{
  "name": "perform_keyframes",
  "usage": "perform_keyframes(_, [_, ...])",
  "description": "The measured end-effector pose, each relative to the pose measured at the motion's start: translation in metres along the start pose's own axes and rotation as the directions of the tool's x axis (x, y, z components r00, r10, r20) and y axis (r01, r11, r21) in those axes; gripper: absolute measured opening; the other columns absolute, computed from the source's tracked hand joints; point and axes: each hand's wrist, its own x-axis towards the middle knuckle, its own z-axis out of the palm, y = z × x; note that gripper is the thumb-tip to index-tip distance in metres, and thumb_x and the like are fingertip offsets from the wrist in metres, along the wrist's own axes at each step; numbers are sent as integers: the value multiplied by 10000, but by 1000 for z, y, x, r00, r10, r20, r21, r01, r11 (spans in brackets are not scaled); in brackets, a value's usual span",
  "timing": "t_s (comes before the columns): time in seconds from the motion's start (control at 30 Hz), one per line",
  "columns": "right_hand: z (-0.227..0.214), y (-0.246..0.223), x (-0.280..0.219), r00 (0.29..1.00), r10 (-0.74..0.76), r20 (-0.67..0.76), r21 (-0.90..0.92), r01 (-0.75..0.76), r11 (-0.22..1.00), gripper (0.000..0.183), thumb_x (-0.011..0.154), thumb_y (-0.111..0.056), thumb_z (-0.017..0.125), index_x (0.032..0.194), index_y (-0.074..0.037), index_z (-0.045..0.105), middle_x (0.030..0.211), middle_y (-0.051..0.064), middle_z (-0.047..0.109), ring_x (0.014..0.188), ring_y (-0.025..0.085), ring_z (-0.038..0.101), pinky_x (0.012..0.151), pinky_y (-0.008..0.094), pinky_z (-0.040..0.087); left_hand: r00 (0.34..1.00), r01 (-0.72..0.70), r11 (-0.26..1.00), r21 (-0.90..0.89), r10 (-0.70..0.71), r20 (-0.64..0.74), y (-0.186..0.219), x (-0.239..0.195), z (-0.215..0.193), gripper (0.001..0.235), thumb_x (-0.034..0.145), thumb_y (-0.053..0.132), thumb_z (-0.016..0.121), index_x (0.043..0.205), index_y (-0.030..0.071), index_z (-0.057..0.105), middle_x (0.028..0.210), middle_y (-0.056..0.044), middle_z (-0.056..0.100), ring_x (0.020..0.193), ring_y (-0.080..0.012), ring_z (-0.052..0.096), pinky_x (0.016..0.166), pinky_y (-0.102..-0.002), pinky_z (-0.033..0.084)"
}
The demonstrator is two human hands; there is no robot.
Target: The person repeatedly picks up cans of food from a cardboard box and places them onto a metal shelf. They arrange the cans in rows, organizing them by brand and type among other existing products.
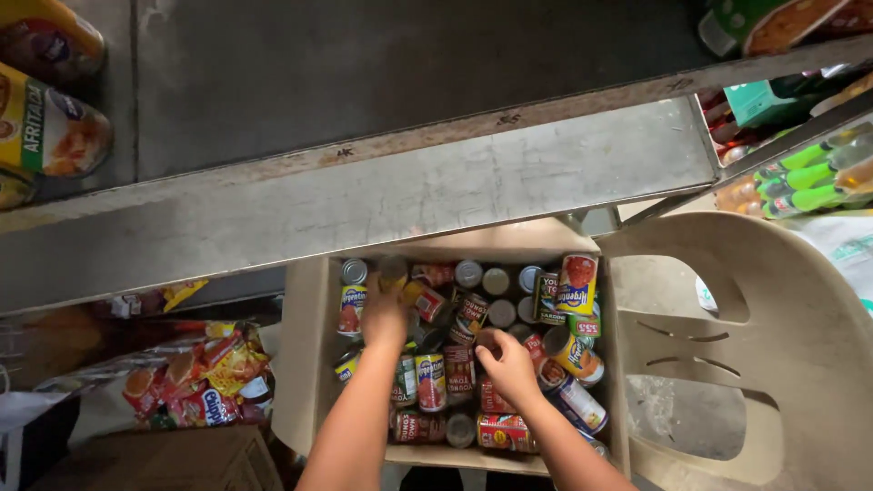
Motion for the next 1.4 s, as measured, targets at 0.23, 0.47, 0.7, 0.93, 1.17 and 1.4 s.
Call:
perform_keyframes(0.23, [9,-7,9,995,-93,25,-12,93,996,374,838,-180,722,1172,-15,694,1071,128,759,950,214,739,837,341,572,979,-133,990,48,139,-149,1,-4,-27,687,762,258,794,1402,206,551,1429,-72,493,1129,-378,590,905,-485,537])
perform_keyframes(0.47, [30,-18,7,989,-31,142,-28,35,999,424,819,-190,738,1211,-39,681,1064,116,756,935,231,748,837,331,588,987,-65,994,84,77,-143,-3,0,-25,502,714,178,815,1186,202,647,1381,-111,509,1217,-373,553,898,-465,543])
perform_keyframes(0.7, [27,-76,8,886,-455,89,-106,462,880,889,649,-206,901,1408,23,497,1261,241,603,1144,349,590,985,429,472,725,-580,809,-96,459,-514,-5,-85,-98,120,926,89,668,1032,102,612,1266,-123,601,1049,-385,674,857,-467,578])
perform_keyframes(0.93, [86,-1,21,897,-179,404,274,69,959,771,638,-147,877,1328,-15,561,1189,114,708,1072,187,671,954,336,547,839,-514,738,-437,327,-435,-30,-98,-81,195,917,137,684,1069,60,589,1220,-172,619,1035,-376,675,888,-465,559])
perform_keyframes(1.17, [106,67,30,956,109,274,397,-216,892,573,677,-87,830,1206,-28,616,1055,60,748,936,166,711,860,320,570,955,282,955,-96,-289,-69,-60,-23,-2,696,913,343,629,1495,71,362,1320,-230,568,1150,-422,599,967,-510,490])
perform_keyframes(1.4, [109,69,31,950,186,249,432,-281,857,463,726,-99,802,1152,-25,636,947,66,748,800,160,702,728,303,569,937,347,923,166,-334,-99,-64,-10,21,764,921,383,606,1519,18,301,1336,-238,540,1196,-417,578,946,-493,528])
